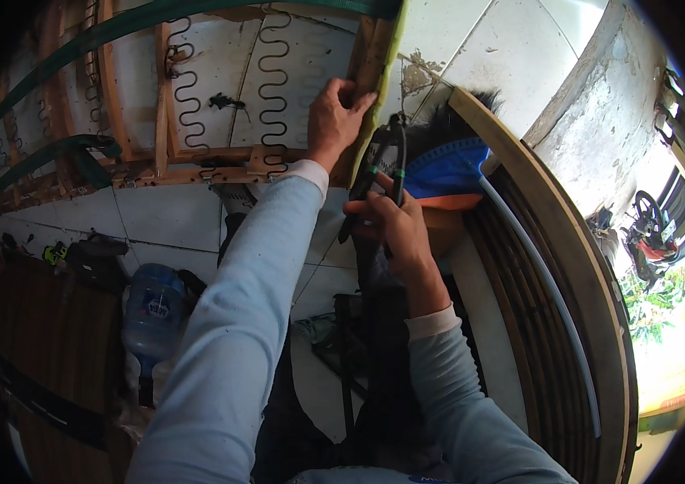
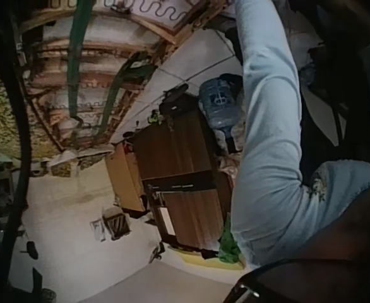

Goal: The person uses pliers to cut green webbing straps attached to the wooden frame of an overturned sofa. The person works methodically along the frame, cutting the straps to remove them from the springs and wood.

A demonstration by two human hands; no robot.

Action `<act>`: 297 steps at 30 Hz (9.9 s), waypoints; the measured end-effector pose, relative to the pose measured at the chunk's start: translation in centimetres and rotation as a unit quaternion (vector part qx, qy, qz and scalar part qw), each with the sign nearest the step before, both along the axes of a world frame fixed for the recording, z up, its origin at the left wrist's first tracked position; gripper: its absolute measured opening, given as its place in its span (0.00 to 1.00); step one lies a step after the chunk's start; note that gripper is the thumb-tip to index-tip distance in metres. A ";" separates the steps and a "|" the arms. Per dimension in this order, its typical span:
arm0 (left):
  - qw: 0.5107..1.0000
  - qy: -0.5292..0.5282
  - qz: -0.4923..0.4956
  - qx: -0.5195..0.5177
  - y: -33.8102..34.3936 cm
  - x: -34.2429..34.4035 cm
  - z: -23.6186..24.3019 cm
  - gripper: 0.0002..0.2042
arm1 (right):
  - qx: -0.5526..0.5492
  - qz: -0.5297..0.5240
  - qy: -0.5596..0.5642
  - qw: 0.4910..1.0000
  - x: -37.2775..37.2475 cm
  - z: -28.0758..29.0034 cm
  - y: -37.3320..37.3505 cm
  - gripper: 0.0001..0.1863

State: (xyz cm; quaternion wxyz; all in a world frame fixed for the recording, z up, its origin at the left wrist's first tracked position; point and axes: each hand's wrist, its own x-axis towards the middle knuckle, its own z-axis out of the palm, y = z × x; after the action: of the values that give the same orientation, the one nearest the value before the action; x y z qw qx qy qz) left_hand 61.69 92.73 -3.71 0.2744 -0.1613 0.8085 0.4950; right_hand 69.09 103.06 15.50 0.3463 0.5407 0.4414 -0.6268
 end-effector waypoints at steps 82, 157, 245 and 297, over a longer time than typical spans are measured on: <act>0.847 -0.373 0.224 0.305 -4.1 1.3 3.3 0.14 | -0.223 0.133 -0.049 0.965 -1.3 -3.2 4.1 0.37; 0.804 -0.468 0.225 0.290 -2.8 -0.5 5.0 0.16 | -0.257 -0.041 -0.089 0.961 -7.9 -3.5 4.6 0.21; 0.896 -0.290 0.162 0.294 -3.4 3.0 3.7 0.17 | -0.036 0.402 0.173 0.898 1.2 -7.2 7.9 0.29; 0.812 -0.423 0.245 0.320 -1.6 -1.5 5.8 0.21 | -0.281 -0.110 -0.075 0.950 -11.9 -4.5 4.6 0.14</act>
State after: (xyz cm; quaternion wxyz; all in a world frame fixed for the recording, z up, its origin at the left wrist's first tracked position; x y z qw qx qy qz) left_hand 60.20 91.12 2.09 0.4947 -0.4504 0.3420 0.6599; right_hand 57.21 107.64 11.04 0.4454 0.5116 0.1580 -0.7176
